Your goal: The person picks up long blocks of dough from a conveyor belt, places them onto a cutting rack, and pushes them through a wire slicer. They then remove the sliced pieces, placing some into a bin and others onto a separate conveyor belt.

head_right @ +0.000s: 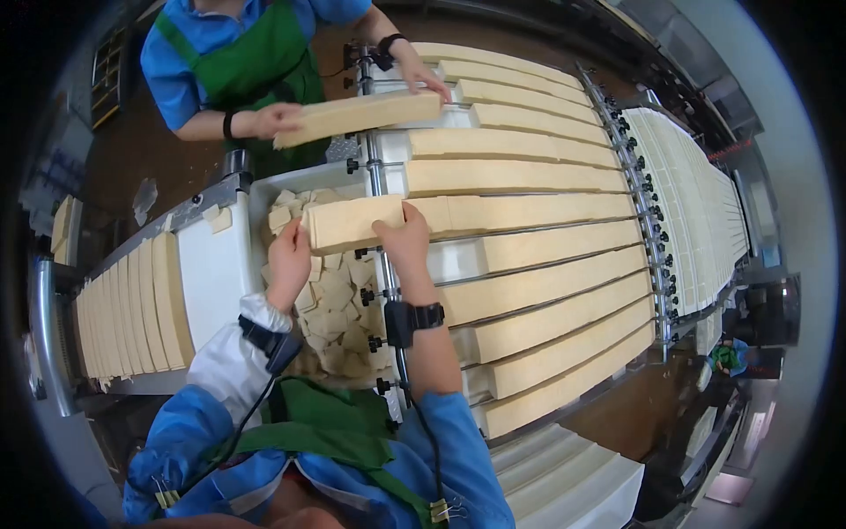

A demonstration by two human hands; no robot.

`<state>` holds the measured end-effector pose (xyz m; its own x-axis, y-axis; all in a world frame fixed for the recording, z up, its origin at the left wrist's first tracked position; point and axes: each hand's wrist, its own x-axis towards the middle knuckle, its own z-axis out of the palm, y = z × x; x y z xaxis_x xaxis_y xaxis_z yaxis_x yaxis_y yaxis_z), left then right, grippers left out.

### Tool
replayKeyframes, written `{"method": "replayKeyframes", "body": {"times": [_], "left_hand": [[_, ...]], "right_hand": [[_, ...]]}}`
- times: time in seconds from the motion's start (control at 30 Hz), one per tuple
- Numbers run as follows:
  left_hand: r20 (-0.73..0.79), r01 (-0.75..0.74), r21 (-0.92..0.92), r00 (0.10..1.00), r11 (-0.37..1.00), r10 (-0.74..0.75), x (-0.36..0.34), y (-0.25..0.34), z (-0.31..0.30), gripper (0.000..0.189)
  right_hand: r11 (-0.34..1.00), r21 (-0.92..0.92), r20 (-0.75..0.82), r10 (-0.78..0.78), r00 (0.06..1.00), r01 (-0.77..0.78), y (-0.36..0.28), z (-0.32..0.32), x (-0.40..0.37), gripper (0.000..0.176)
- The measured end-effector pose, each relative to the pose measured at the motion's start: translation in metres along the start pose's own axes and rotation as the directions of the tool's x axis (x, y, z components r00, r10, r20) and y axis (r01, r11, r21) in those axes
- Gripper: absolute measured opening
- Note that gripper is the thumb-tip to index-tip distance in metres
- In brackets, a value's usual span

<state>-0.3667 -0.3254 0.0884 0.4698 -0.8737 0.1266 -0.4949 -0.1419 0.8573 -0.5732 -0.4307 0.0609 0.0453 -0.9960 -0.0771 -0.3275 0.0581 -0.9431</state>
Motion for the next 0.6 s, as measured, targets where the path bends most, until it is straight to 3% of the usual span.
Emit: {"method": "replayKeyframes", "body": {"times": [0.07,0.17,0.27,0.37,0.47,0.53,0.6], "left_hand": [[0.079,0.026,-0.059,0.997,0.998,-0.022,-0.019,0.029,-0.011,0.032],[0.193,0.009,-0.087,0.981,0.996,0.008,-0.050,0.045,0.011,0.032],[0.214,-0.095,-0.136,0.969,0.986,0.123,-0.068,0.047,0.057,0.031],[0.277,-0.120,-0.112,0.950,0.986,0.147,-0.070,0.037,0.094,0.031],[0.371,-0.108,-0.027,0.922,0.994,0.110,-0.067,0.042,0.110,0.033],[0.442,-0.082,0.063,0.896,0.995,0.046,-0.065,0.035,0.128,0.034],[0.487,-0.106,0.102,0.872,0.989,0.043,-0.070,0.017,0.158,0.033]], "right_hand": [[0.998,-0.006,-0.103,-0.069,0.992,0.069,0.006,-0.006,-0.022,0.059],[0.991,0.126,-0.223,-0.010,0.975,0.039,-0.001,-0.063,-0.064,0.052],[0.975,0.206,-0.187,0.124,0.975,-0.084,0.033,-0.102,-0.058,0.049],[0.990,0.084,-0.198,0.130,0.972,-0.115,0.056,-0.119,-0.049,0.053],[0.922,-0.383,-0.240,-0.038,0.970,-0.058,0.081,-0.126,-0.049,0.058],[0.766,-0.643,-0.223,-0.194,0.955,0.005,0.077,-0.125,-0.063,0.061],[0.614,-0.782,-0.146,-0.346,0.927,0.107,0.068,-0.118,-0.080,0.064]]}}
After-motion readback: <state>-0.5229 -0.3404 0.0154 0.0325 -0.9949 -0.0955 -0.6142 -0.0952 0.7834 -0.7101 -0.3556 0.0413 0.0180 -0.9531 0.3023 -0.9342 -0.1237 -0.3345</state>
